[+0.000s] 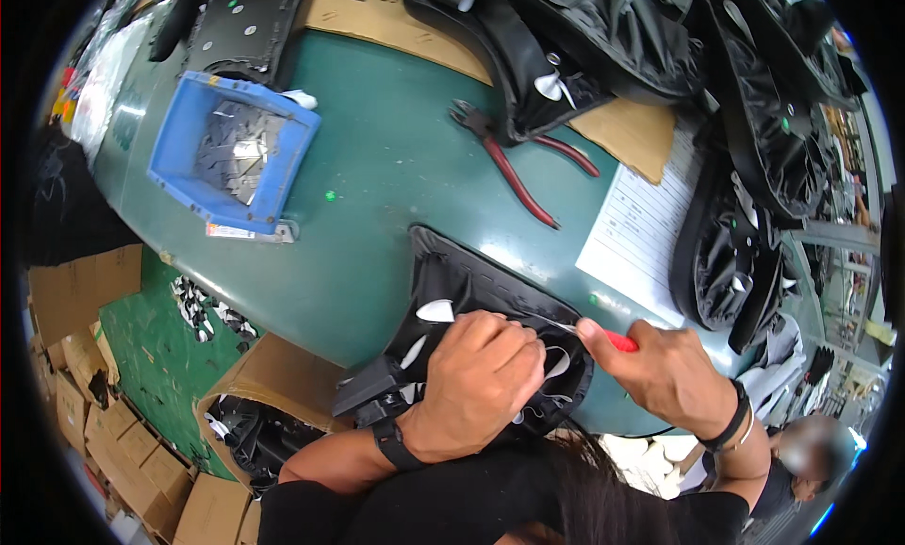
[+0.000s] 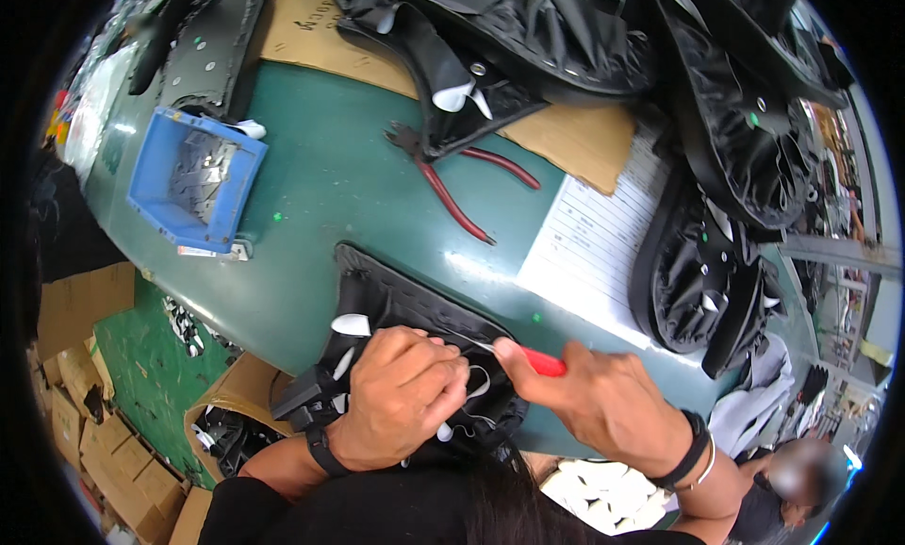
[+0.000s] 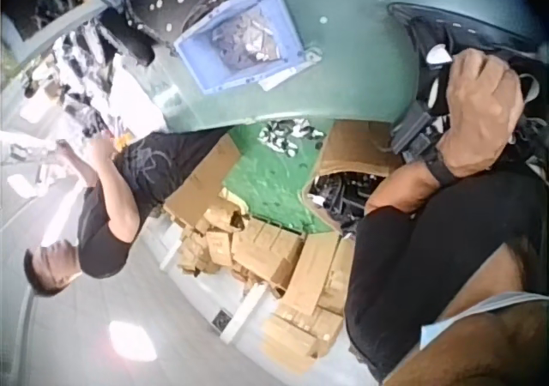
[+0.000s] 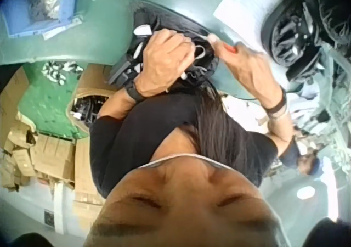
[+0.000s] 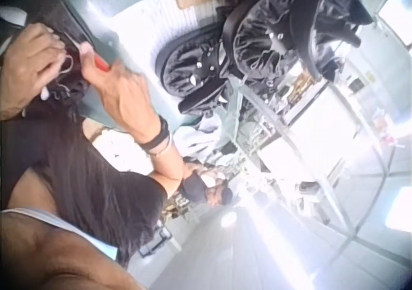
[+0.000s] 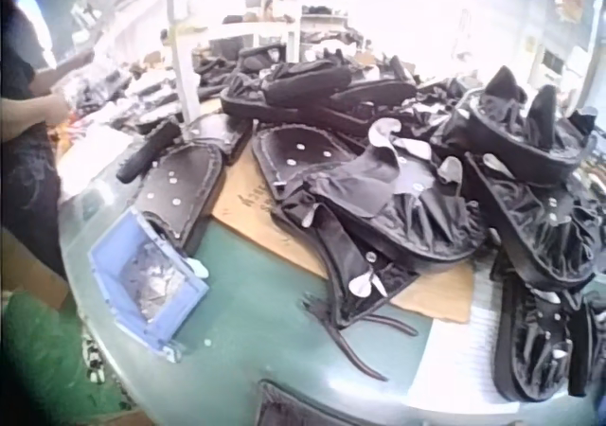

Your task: The person trims excess upholstery fabric and foam padding from seat components using a utility knife and pliers, creating scrap material.

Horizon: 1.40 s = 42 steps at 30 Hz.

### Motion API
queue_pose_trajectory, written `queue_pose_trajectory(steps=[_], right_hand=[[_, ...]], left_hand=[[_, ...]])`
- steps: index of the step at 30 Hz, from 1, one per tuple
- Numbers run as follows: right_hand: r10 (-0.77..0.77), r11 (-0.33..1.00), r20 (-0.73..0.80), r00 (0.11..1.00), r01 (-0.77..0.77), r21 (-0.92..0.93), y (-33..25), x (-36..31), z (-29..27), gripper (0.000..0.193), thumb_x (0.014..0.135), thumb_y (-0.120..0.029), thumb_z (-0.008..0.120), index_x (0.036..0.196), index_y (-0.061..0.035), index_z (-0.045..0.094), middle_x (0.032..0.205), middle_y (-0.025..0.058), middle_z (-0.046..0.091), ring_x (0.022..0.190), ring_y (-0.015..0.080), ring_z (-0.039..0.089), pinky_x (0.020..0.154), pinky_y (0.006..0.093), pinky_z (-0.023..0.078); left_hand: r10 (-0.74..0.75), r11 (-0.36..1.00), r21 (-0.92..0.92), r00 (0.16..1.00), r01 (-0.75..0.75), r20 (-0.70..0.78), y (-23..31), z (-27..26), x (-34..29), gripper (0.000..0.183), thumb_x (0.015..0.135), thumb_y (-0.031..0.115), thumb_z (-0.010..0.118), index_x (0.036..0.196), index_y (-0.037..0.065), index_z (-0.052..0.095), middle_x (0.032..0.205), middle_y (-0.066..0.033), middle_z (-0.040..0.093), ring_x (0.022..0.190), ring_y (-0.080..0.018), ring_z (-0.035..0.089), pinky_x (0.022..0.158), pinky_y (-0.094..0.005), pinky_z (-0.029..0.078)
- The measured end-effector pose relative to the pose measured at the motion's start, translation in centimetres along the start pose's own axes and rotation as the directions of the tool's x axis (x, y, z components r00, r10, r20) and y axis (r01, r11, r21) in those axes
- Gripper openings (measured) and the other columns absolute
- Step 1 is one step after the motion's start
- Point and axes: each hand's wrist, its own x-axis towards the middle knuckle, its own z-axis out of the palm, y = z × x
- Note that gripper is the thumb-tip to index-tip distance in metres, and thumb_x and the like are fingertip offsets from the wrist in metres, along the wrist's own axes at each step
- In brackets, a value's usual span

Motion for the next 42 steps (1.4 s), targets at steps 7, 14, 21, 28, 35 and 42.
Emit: queue_pose_trajectory(steps=[7, 14, 21, 28, 35, 42], right_hand=[[0.32, 0.947, -0.163, 0.933, -0.311, 0.076, -4.7, -7.6, 6.8, 0.061, 0.083, -0.012, 0.071, 0.138, -0.0098, 0.046, 0.07, 0.0133, 0.053, 0.053, 0.0309, 0.055, 0.048, 0.0419, 0.044], [0.374, 0.923, -0.241, 0.896, -0.333, 0.194, -3.6, -6.7, 6.6, 0.055, 0.085, -0.015, 0.069, 0.137, -0.0161, 0.052, 0.066, 0.011, 0.052, 0.051, 0.0293, 0.054, 0.048, 0.04, 0.042], [0.395, 0.887, -0.49, 0.778, -0.183, 0.424, -2.1, -6.8, 8.8, 0.049, 0.083, -0.015, 0.072, 0.13, -0.0124, 0.06, 0.06, 0.0077, 0.052, 0.048, 0.0281, 0.052, 0.047, 0.0361, 0.044], [0.316, 0.947, -0.347, 0.883, -0.272, 0.17, -3.4, -5.4, 8.3, 0.059, 0.079, -0.011, 0.071, 0.135, -0.0183, 0.054, 0.058, 0.008, 0.047, 0.044, 0.0251, 0.05, 0.041, 0.0371, 0.039], [0.55, 0.828, -0.341, 0.763, -0.444, 0.342, -7.9, -7.6, 11.5, 0.063, 0.08, -0.016, 0.074, 0.138, -0.0133, 0.05, 0.068, 0.0121, 0.053, 0.052, 0.0288, 0.055, 0.048, 0.0401, 0.044], [0.428, 0.904, -0.329, 0.842, -0.398, 0.156, -3.5, -4.0, 6.9, 0.056, 0.085, -0.021, 0.07, 0.138, -0.0229, 0.052, 0.066, 0.0092, 0.052, 0.052, 0.0285, 0.056, 0.047, 0.0402, 0.042]], left_hand=[[-0.032, 0.989, 0.144, 0.999, 0.028, 0.02, 0.5, 0.0, 0.3, 0.015, 0.071, 0.003, 0.073, 0.083, 0.005, 0.063, 0.082, -0.0066, 0.058, 0.072, -0.0256, 0.053, 0.064, -0.0379, 0.042], [0.243, 0.946, 0.066, 0.83, -0.317, 0.502, 0.6, -1.9, 3.2, 0.025, 0.078, 0.028, 0.073, 0.077, 0.007, 0.061, 0.077, -0.0043, 0.051, 0.075, -0.0225, 0.048, 0.07, -0.0357, 0.035], [0.278, 0.955, -0.03, 0.857, -0.295, 0.434, -1.0, -0.5, 3.4, 0.023, 0.071, 0.024, 0.074, 0.064, 0.01, 0.057, 0.062, -0.0033, 0.041, 0.066, -0.0213, 0.046, 0.062, -0.0354, 0.033], [0.161, 0.958, -0.283, 0.901, -0.045, 0.402, -2.2, -1.3, 5.2, 0.021, 0.069, 0.011, 0.066, 0.055, 0.006, 0.051, 0.063, -0.0045, 0.044, 0.062, -0.0222, 0.046, 0.055, -0.0339, 0.034], [-0.317, 0.14, -0.958, 0.928, 0.252, 0.197, -1.8, -3.9, 6.5, 0.024, 0.071, 0.004, 0.066, 0.059, 0.003, 0.045, 0.07, -0.006, 0.047, 0.065, -0.0165, 0.045, 0.06, -0.0294, 0.039], [0.278, 0.92, 0.105, 0.817, -0.378, 0.505, -1.1, -1.5, 5.3, 0.026, 0.076, 0.019, 0.075, 0.067, 0.006, 0.055, 0.077, -0.0064, 0.051, 0.076, -0.0229, 0.048, 0.065, -0.0342, 0.038]])
